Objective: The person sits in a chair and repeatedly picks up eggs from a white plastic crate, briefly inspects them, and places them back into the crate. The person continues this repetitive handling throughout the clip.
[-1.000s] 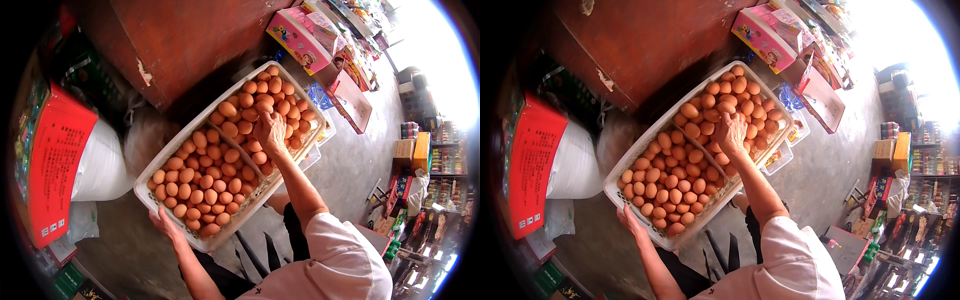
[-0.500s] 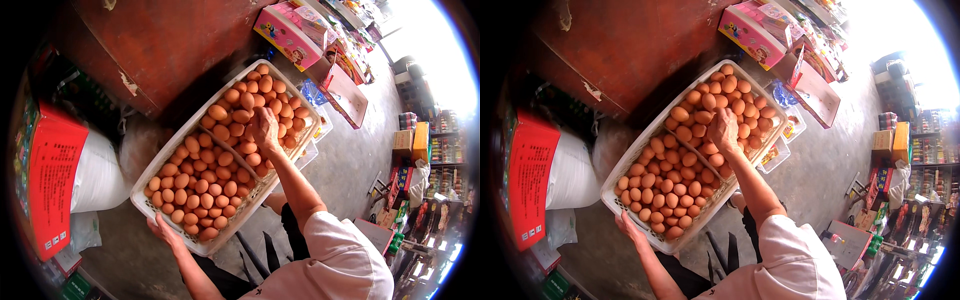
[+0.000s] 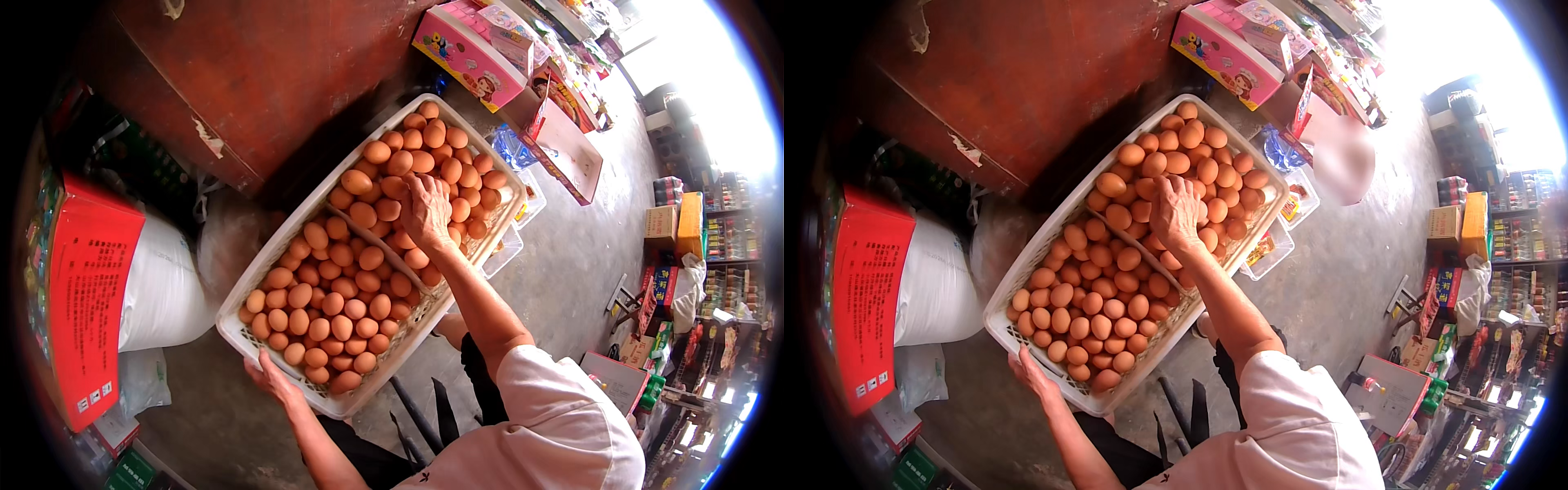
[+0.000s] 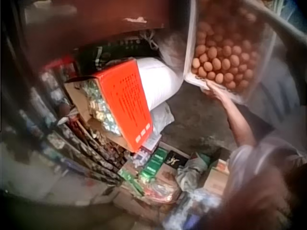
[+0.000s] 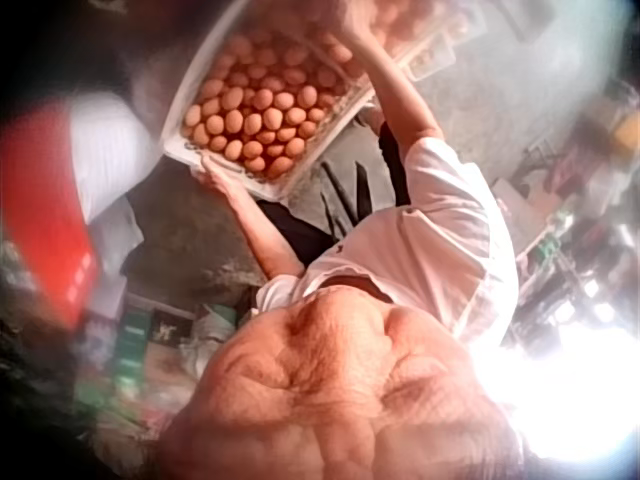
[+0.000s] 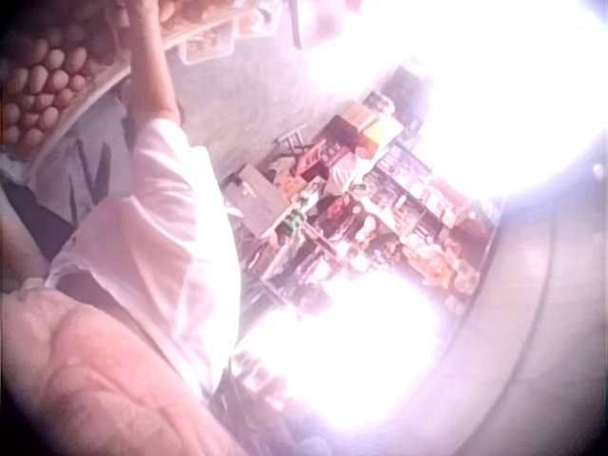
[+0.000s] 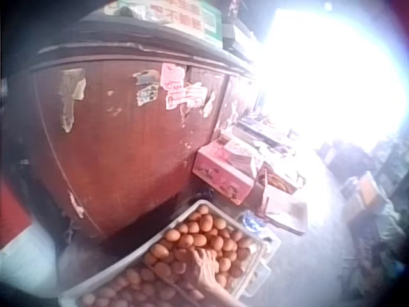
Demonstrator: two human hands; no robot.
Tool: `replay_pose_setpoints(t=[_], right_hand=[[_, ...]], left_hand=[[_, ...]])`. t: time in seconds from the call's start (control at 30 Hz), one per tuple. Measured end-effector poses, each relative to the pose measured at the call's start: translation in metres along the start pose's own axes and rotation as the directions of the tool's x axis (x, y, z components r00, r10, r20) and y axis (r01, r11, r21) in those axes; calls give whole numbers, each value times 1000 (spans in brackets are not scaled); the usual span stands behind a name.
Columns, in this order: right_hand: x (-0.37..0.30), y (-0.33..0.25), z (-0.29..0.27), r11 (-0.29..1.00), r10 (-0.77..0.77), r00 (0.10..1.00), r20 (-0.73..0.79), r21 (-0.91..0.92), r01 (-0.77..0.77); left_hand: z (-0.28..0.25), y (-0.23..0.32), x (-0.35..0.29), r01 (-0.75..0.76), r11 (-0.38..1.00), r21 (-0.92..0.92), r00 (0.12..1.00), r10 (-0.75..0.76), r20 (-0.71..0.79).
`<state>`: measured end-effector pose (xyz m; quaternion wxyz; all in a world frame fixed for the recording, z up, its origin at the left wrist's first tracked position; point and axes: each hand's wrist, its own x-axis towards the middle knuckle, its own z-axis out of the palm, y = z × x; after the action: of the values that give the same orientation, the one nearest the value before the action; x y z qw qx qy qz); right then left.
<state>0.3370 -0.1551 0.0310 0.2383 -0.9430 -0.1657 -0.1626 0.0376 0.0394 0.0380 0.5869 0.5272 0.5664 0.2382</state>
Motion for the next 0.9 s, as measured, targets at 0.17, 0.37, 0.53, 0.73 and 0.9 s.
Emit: replay_pose_setpoints(t=[0.17,0.37,0.53,0.73,0.9], right_hand=[[-9,-39,-2,971,-175,980,94,182,156],[-3,-47,-2,967,-255,958,131,57,249],[34,-50,22,956,-290,951,108,-19,293],[67,-40,35,916,-288,900,327,-179,358],[69,-6,54,895,-343,838,425,-122,429]], left_hand=[[-8,8,-1,69,990,125,992,-54,-118],[-2,14,-1,30,998,-62,999,-27,44],[-6,6,6,23,987,-158,1000,-22,8],[2,13,0,68,985,-159,997,-75,-37],[-8,-20,20,17,1000,23,989,-14,-146]])
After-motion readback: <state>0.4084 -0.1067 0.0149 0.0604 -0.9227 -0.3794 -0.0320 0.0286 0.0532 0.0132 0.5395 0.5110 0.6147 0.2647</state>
